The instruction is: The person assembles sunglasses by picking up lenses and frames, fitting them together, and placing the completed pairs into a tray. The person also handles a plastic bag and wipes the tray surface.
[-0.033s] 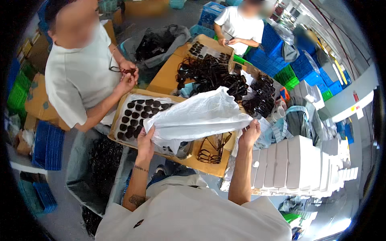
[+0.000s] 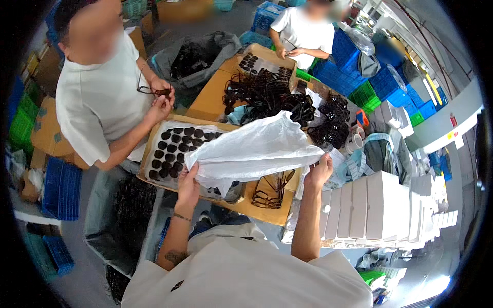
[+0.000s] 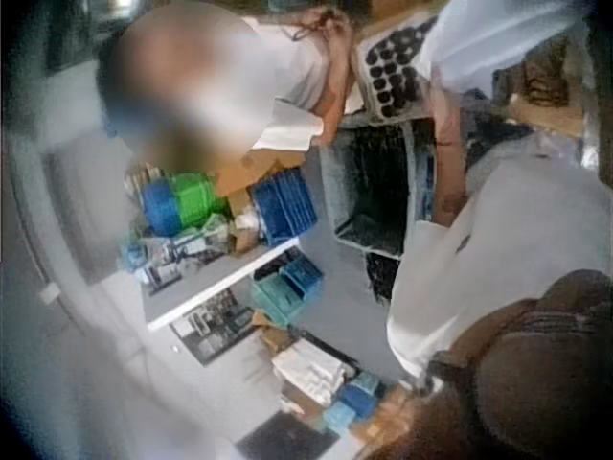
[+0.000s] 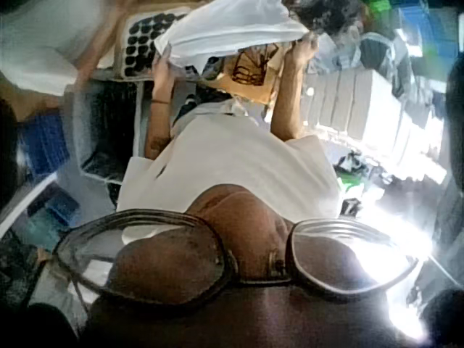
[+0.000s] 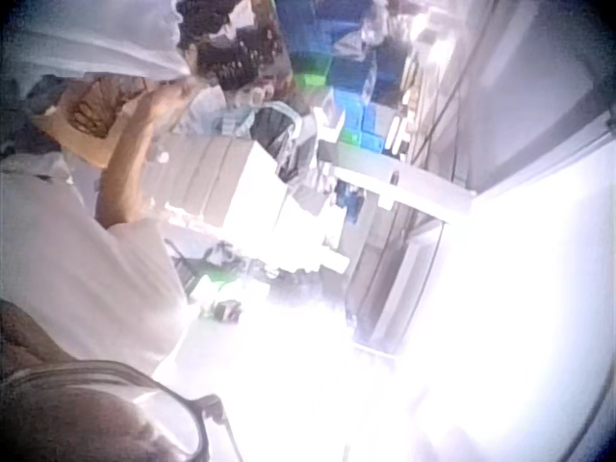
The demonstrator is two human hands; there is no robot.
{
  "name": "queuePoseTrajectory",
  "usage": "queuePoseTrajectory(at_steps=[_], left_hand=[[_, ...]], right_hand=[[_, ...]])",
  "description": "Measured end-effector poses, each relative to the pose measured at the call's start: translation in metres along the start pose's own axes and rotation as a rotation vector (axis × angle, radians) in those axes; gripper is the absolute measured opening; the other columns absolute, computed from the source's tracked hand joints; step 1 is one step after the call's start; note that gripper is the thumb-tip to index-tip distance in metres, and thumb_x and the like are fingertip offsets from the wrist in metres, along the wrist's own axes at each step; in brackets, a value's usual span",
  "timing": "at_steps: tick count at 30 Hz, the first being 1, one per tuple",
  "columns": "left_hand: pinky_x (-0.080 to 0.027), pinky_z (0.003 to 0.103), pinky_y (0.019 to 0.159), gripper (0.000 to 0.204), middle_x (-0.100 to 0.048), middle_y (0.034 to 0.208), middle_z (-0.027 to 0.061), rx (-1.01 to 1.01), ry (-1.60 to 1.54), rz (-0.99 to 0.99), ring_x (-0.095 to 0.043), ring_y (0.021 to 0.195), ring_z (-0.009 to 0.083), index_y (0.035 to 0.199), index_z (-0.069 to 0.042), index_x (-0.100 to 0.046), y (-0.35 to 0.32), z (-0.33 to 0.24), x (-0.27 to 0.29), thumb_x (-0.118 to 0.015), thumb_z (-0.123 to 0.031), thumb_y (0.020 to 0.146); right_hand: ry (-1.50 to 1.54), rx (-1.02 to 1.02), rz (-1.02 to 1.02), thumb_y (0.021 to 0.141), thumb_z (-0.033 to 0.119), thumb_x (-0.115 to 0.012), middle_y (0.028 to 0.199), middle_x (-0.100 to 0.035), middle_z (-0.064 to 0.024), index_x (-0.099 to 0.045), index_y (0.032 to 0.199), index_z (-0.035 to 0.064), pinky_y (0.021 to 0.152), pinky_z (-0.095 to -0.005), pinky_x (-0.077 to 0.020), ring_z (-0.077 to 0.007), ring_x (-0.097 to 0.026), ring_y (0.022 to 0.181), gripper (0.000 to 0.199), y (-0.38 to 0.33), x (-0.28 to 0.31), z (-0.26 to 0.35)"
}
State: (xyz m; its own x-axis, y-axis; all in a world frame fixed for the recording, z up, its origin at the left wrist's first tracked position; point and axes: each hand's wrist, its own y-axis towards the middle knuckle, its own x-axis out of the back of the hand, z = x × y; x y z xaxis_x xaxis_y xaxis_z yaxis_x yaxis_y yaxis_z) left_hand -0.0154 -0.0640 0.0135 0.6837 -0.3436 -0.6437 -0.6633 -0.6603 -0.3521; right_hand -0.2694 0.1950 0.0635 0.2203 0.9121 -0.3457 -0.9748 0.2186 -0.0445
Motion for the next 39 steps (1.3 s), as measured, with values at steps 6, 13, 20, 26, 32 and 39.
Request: queuePoseTrajectory(at_steps=[6,13,20,26,32,39], left_hand=[[-0.042,0.043,0.106,0.065,-0.053,0.135,0.0131,0.407,-0.053,0.307,-0.051,0.129,0.0284,0.144,0.0,-0.03,-0.016,0.065,-0.019,-0.062,-0.033,0.097],[-0.052,0.041,0.098,0.025,-0.062,0.118,0.0142,0.11,0.282,0.338,-0.061,0.112,0.0237,0.103,-0.001,-0.058,0.013,0.077,-0.033,-0.057,-0.025,0.101],[-0.046,0.046,0.106,0.054,-0.048,0.14,0.0173,0.204,0.423,0.379,-0.052,0.126,0.0303,0.132,-0.001,-0.049,0.042,0.096,-0.047,-0.062,-0.038,0.096],[-0.044,0.05,0.105,0.114,-0.019,0.155,0.0236,0.227,0.032,0.202,-0.038,0.135,0.0402,0.156,-0.004,-0.001,0.132,0.082,-0.097,-0.059,-0.071,0.084],[-0.049,0.043,0.09,0.108,-0.04,0.143,0.0201,0.194,0.288,0.054,-0.052,0.119,0.0295,0.153,-0.004,-0.022,0.253,0.094,-0.174,-0.066,-0.07,0.08],[-0.053,0.041,0.067,0.055,-0.062,0.1,0.0168,0.207,0.286,0.062,-0.063,0.08,0.0247,0.124,0.003,-0.049,0.313,0.146,-0.179,-0.074,-0.024,0.083]], right_hand=[[-0.021,0.007,0.162,0.103,0.024,-0.051,0.089,-0.063,-0.0023,-0.056,0.097,0.0089,0.072,-0.0301,-0.0491,-0.0141,-0.061,0.08,0.017,-0.009,0.031,0.007],[0.166,-0.483,0.557,0.101,0.055,-0.043,0.119,-0.064,-0.017,-0.054,0.122,-0.0029,0.095,-0.0514,-0.048,-0.0323,-0.064,0.105,0.062,0.017,0.093,0.027],[-0.311,-0.512,0.699,0.087,0.068,-0.057,0.136,-0.05,-0.0275,-0.003,0.153,0.004,0.091,-0.0494,-0.052,-0.0386,-0.06,0.114,0.107,0.033,0.016,-0.018],[-0.779,0.35,0.461,0.077,0.037,-0.081,0.135,-0.047,-0.0239,-0.034,0.145,0.0015,0.098,-0.0461,-0.0454,-0.0367,-0.05,0.123,0.09,0.028,-0.067,-0.048],[-0.956,0.869,0.682,0.068,0.006,-0.076,0.121,-0.051,-0.0202,-0.047,0.132,-0.001,0.095,-0.0474,-0.0422,-0.0406,-0.05,0.113,0.07,0.032,-0.155,-0.1],[-0.673,0.914,0.684,0.07,-0.009,-0.065,0.107,-0.057,-0.0158,-0.062,0.107,0.0007,0.084,-0.0428,-0.0484,-0.0404,-0.056,0.099,0.038,0.053,-0.149,-0.125]])
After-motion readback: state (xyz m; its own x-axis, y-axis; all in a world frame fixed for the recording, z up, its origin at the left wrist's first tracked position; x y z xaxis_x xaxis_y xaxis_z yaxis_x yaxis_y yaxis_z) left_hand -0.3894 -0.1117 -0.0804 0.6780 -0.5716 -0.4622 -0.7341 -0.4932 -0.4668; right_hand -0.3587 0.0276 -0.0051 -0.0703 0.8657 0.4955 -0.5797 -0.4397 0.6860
